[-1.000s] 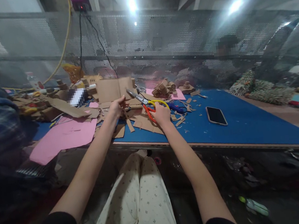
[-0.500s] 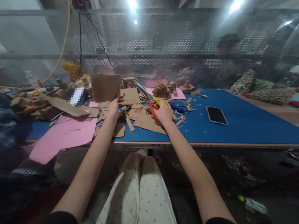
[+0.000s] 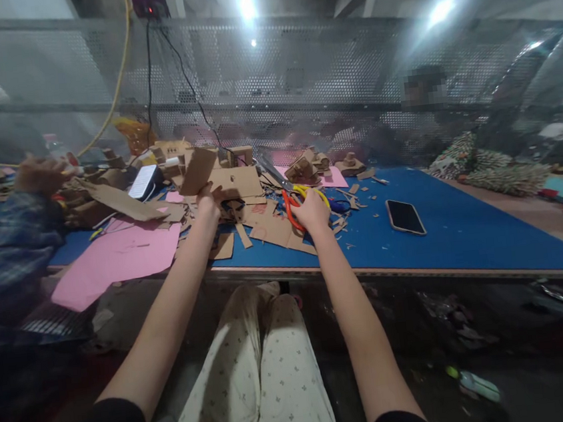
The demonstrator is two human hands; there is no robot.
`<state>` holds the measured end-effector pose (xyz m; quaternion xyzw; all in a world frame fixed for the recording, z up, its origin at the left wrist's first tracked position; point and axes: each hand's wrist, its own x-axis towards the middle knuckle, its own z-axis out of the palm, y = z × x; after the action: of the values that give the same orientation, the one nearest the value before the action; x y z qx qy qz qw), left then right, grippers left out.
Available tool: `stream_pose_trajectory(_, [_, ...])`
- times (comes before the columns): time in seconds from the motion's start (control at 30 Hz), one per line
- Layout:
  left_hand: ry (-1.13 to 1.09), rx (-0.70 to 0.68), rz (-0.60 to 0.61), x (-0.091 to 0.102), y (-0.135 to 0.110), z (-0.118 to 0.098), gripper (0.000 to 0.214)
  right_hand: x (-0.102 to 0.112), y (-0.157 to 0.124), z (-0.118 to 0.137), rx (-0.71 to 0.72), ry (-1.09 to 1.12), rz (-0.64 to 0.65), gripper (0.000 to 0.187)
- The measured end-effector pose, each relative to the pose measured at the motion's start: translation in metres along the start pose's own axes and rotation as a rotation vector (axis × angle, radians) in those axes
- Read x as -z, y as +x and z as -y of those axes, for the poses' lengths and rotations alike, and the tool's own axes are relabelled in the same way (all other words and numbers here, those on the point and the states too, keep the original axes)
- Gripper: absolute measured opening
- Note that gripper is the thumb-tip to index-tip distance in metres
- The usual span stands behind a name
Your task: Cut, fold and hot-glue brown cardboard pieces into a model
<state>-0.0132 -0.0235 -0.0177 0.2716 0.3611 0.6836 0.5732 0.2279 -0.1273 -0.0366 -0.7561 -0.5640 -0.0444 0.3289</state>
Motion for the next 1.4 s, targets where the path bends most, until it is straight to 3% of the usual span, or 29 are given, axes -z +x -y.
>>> stream_pose_trajectory(0.1, [-0.163,0.034,-0.11,0.0,-0.005,-0.007,0.011,-0.002,-0.005,0.002,0.06,-0.035,0.088,0.05])
stream_pose_trajectory(0.2, [-0.252,0.067,-0.042,-0.001,-0.008,-0.017,0.006,-0.005,-0.009,0.006,0.135,-0.041,0.137,0.048])
stream_pose_trajectory(0.47, [-0.245,-0.026,0.15,-0.013,-0.001,-0.054,0.008,-0.003,-0.017,0.021,0.207,0.063,0.369,0.035])
stream_pose_trajectory(0.57, [-0.211,-0.115,0.129,-0.007,0.006,-0.059,0.009,0.0,-0.026,0.033,0.262,0.052,0.338,0.042])
stream_pose_trajectory(0.67, [-0.169,-0.159,0.012,0.006,0.014,-0.051,0.011,-0.001,-0.03,0.039,0.235,-0.032,0.323,0.05])
stream_pose_trajectory(0.73, [-0.142,-0.056,-0.087,0.015,0.019,-0.042,0.011,-0.005,-0.029,0.04,0.217,-0.096,0.352,0.054])
stream_pose_trajectory(0.83, [-0.156,0.055,-0.113,0.023,0.025,-0.033,0.009,-0.012,-0.027,0.036,0.23,-0.164,0.352,0.058])
stream_pose_trajectory(1.0, [-0.147,-0.027,-0.142,0.023,0.024,-0.03,0.012,-0.017,-0.023,0.027,0.194,-0.148,0.28,0.059])
stream_pose_trajectory(1.13, [-0.168,0.0,-0.126,0.024,0.022,-0.03,0.012,-0.015,-0.02,0.026,0.138,-0.08,0.208,0.056])
stream_pose_trajectory(1.4, [-0.117,-0.1,-0.206,0.02,0.03,-0.029,0.019,0.009,0.001,0.018,-0.005,0.028,0.127,0.054])
